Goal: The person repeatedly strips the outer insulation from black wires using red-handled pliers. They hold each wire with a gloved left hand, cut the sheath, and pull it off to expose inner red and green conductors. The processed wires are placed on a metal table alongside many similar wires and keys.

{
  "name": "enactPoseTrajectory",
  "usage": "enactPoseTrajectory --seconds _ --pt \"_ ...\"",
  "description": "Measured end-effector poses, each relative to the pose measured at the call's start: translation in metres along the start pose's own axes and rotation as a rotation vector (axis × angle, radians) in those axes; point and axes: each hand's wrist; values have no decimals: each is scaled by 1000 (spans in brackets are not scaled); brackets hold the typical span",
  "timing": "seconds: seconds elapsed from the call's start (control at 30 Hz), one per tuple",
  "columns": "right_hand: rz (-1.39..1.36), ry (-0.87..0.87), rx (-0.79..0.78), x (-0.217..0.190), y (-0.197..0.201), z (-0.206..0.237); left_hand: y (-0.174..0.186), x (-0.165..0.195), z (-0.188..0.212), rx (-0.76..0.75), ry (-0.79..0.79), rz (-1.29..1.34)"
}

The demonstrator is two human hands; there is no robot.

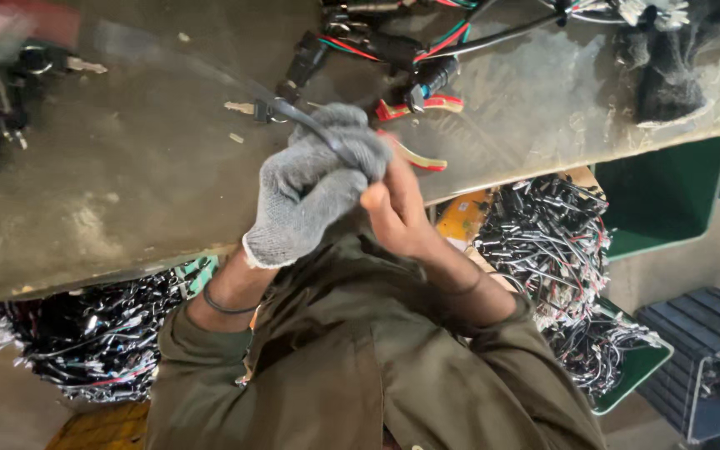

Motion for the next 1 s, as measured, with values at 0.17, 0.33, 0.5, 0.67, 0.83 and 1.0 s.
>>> enactPoseTrajectory --seconds 0.17,0.33,0.5,0.67,0.83,1.0 --pt "331 95 295 -25 -12 -22 -1 2 -3 27 29 55" --pt "1476 315 -51 -60 12 -41 3 7 5 340 76 555" --pt "1723 200 -1 -69 30 -51 14 16 9 221 38 8" --pt "765 -22 114 -78 40 -40 15 32 1 20 -31 -25" --pt "180 -395 165 -71 32 -35 -1 47 7 -47 248 345" --pt "1161 337 -72 -79 18 -57 -10 55 9 73 264 400"
Point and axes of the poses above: each hand's wrist, its own z-axis away from the middle knuckle, its own y-axis out of the back of the hand, x = y × z, and after that the axes turned 5 degrees about -z, right-handed
